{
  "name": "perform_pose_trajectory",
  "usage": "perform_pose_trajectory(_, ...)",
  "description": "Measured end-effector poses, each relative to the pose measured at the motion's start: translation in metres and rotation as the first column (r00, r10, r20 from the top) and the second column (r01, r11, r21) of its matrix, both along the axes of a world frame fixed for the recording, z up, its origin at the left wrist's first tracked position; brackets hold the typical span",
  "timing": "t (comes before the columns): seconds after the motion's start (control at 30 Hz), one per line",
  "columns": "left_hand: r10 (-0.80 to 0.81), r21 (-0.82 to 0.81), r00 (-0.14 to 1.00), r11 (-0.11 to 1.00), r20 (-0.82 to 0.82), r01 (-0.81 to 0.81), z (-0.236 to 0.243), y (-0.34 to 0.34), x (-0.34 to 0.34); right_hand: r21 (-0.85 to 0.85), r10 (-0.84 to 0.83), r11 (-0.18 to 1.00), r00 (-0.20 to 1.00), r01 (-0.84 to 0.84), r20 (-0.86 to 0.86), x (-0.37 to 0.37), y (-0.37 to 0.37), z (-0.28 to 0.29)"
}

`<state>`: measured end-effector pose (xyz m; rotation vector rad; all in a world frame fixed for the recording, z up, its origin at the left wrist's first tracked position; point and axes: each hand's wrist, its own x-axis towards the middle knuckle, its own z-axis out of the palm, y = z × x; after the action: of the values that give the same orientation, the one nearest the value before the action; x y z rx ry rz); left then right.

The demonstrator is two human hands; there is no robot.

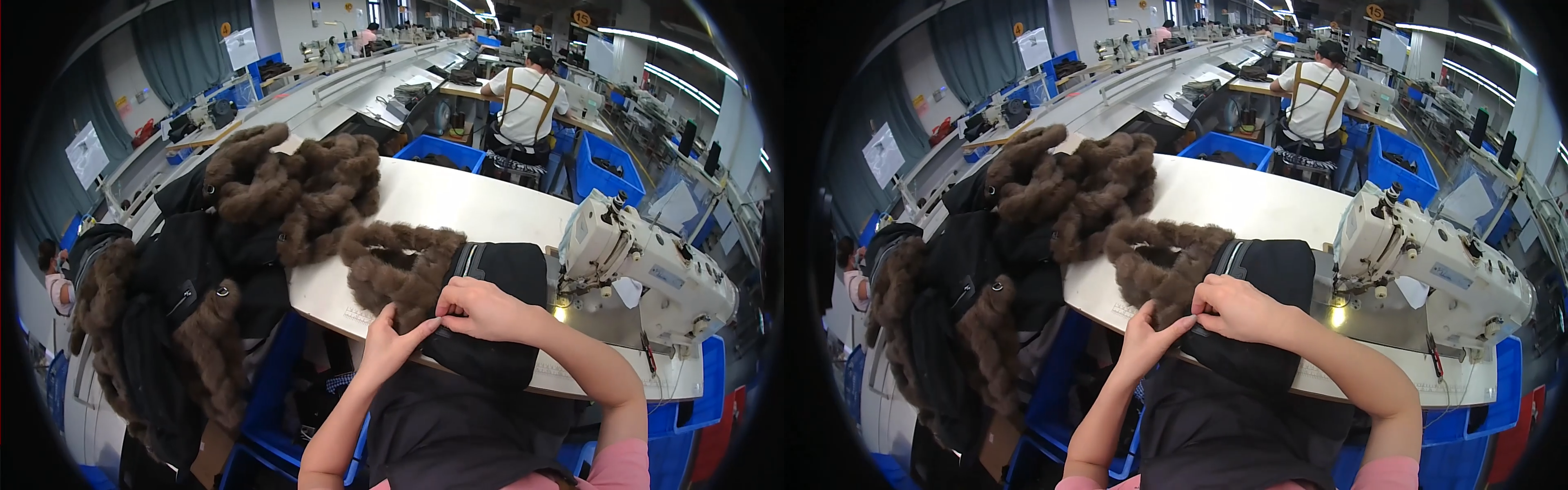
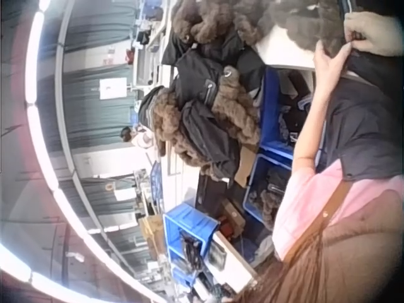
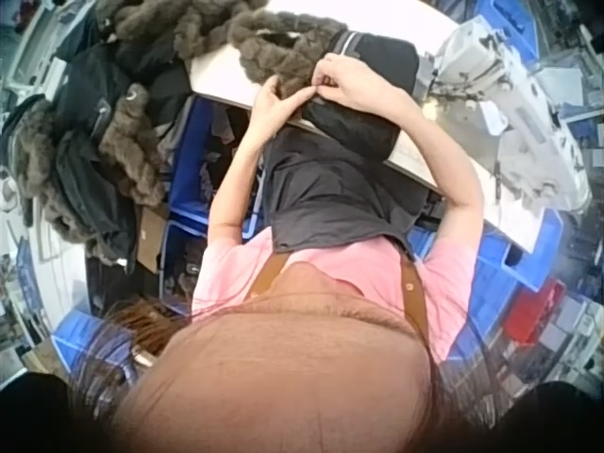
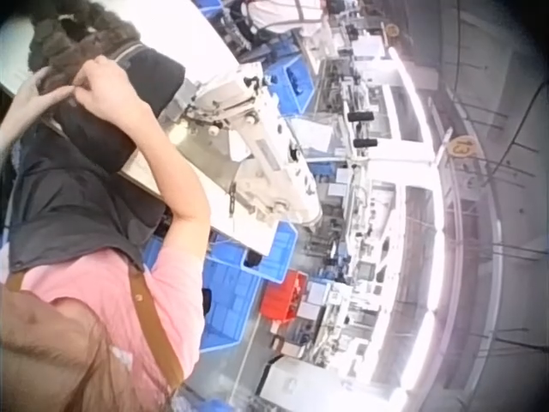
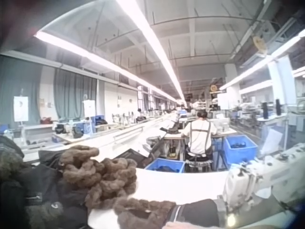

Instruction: Sewing fur trim onto black fabric using an industrial sewing machine in a workshop.

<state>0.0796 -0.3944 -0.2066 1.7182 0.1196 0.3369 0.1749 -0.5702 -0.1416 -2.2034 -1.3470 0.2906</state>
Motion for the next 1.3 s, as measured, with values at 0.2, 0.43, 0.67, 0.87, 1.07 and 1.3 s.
perform_pose_trajectory(0.2,-0.161,-0.04,0.963,0.987,-0.218,0.156,-0.016,0.009,0.004,-0.084,0.085,0.991,0.983,-0.1,-0.166,0.01,-0.014,0.001)
perform_pose_trajectory(0.43,-0.199,-0.182,0.98,0.963,0.024,0.2,-0.035,0.003,0.007,-0.096,0.18,0.983,0.925,-0.156,0.335,0.013,-0.012,-0.007)
perform_pose_trajectory(0.67,-0.384,-0.217,0.917,0.909,-0.106,0.356,-0.02,0.006,-0.021,-0.026,-0.117,0.953,0.449,0.3,0.886,0.076,-0.027,-0.016)
perform_pose_trajectory(0.87,-0.238,-0.31,0.971,0.924,-0.015,0.222,-0.038,-0.005,-0.034,-0.005,-0.333,0.942,0.934,0.336,0.126,0.073,-0.048,-0.008)
perform_pose_trajectory(1.07,-0.247,-0.319,0.969,0.92,-0.02,0.228,-0.035,-0.004,-0.032,-0.201,0.115,0.977,0.971,-0.073,0.207,-0.005,-0.038,0.012)
perform_pose_trajectory(1.3,-0.242,-0.316,0.97,0.922,-0.016,0.225,-0.035,-0.003,-0.033,-0.314,-0.131,0.94,0.991,0.131,0.021,0.011,-0.047,0.0)
